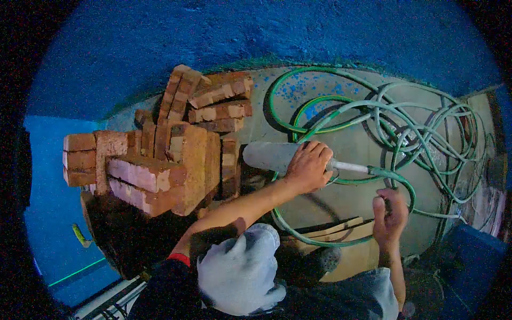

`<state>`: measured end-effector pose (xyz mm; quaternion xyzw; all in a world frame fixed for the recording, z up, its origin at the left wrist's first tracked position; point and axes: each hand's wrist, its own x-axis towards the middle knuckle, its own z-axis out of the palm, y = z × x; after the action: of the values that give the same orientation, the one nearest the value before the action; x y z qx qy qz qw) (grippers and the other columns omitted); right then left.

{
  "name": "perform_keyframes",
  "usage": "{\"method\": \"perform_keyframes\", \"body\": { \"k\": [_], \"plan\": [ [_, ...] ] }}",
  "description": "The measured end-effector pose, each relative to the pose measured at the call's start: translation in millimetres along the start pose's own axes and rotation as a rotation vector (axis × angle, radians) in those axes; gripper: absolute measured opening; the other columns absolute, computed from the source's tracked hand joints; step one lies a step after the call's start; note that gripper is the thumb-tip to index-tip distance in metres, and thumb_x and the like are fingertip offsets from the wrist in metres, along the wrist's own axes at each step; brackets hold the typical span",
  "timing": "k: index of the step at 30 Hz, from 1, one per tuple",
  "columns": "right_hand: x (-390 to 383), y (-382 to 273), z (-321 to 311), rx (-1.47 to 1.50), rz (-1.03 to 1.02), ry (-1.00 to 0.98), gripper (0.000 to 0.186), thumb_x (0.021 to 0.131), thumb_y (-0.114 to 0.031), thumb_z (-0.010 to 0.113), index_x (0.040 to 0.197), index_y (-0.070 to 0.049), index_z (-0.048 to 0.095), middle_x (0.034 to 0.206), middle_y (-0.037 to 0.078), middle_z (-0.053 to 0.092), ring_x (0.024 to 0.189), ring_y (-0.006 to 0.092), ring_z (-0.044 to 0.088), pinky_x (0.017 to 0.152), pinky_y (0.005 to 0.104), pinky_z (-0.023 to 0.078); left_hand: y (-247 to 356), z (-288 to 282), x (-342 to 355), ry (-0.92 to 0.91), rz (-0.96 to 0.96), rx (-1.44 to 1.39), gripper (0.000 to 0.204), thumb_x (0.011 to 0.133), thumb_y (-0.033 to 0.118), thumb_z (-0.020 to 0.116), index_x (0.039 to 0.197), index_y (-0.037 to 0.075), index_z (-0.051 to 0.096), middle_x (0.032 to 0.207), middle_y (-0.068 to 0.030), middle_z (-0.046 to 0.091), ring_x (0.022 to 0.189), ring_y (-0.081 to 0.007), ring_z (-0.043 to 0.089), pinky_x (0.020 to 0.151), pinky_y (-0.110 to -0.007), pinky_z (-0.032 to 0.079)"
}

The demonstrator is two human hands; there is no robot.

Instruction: The person uses a power mixer to mix a substance in a bucket, pours water from a bottle into the bucket, and then uses a glue applicator on a PVC pipe while sitting on the floor.

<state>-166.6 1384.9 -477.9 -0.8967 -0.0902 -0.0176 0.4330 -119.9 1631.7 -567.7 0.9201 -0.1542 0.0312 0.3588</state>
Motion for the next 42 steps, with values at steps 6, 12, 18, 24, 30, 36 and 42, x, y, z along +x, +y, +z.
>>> {"method": "perform_keyframes", "body": {
  "k": [6,12,18,24,30,36,42],
  "plan": [
    [-38.6,-13.2,49.4,0.002,0.088,-0.473,0.022,0.094,-0.011,0.057,0.113,-0.002,0.059,0.090,0.013,0.064,0.076,0.0223,0.065,0.069,0.0329,0.050,-7.2,-4.4,0.1,0.045,0.024,-0.010,0.039,0.070,0.019,0.075,0.101,0.006,0.054,0.104,-0.0104,0.056,0.106,-0.0304,0.052,0.092,-0.045,0.040],
    [-58.9,-2.8,71.4,-0.012,0.167,-0.790,0.026,0.090,-0.012,0.062,0.115,-0.007,0.059,0.095,0.018,0.065,0.082,0.0337,0.067,0.067,0.0410,0.052,-5.7,2.1,9.4,0.086,0.043,-0.023,0.036,0.070,0.019,0.074,0.098,0.006,0.057,0.100,-0.0147,0.060,0.100,-0.0356,0.055,0.086,-0.046,0.044],
    [-64.8,21.8,85.4,0.041,0.008,-0.774,0.024,0.090,-0.019,0.060,0.113,-0.010,0.058,0.089,0.019,0.065,0.084,0.0391,0.063,0.071,0.0484,0.050,3.4,-1.9,13.6,0.016,0.016,0.004,0.035,0.071,0.015,0.075,0.100,0.005,0.058,0.100,-0.0143,0.060,0.101,-0.0364,0.054,0.088,-0.045,0.043],
    [-69.0,14.8,86.1,0.082,-0.046,-0.688,0.020,0.092,-0.023,0.056,0.106,-0.009,0.058,0.086,0.019,0.065,0.078,0.0404,0.062,0.066,0.0505,0.049,13.6,-13.1,7.1,-0.004,0.043,0.042,0.033,0.073,0.016,0.074,0.097,0.004,0.056,0.099,-0.0145,0.058,0.102,-0.0365,0.052,0.089,-0.047,0.042],
    [-70.1,18.6,87.6,0.106,-0.078,-0.630,0.016,0.092,-0.022,0.055,0.097,-0.007,0.055,0.086,0.022,0.061,0.078,0.0442,0.059,0.067,0.0526,0.047,14.5,-3.9,6.1,-0.023,0.019,0.031,0.027,0.072,0.016,0.071,0.092,0.005,0.056,0.097,-0.0128,0.058,0.101,-0.0357,0.052,0.090,-0.046,0.042],
    [-71.7,25.4,98.2,0.087,-0.054,-0.619,0.015,0.092,-0.021,0.055,0.094,-0.007,0.056,0.080,0.021,0.060,0.076,0.0432,0.059,0.064,0.0525,0.045,14.0,-3.8,3.6,-0.008,0.069,0.005,0.029,0.071,0.012,0.072,0.092,0.003,0.055,0.096,-0.0133,0.058,0.100,-0.0361,0.052,0.090,-0.046,0.041],
    [-64.0,11.3,90.2,0.138,-0.050,-0.681,0.016,0.090,-0.022,0.056,0.094,-0.006,0.056,0.082,0.019,0.062,0.076,0.0430,0.059,0.065,0.0521,0.045,8.4,-5.5,0.6,0.010,0.071,0.065,0.030,0.071,0.013,0.072,0.094,0.003,0.055,0.096,-0.0155,0.058,0.099,-0.0365,0.053,0.089,-0.047,0.042]
  ]
}}
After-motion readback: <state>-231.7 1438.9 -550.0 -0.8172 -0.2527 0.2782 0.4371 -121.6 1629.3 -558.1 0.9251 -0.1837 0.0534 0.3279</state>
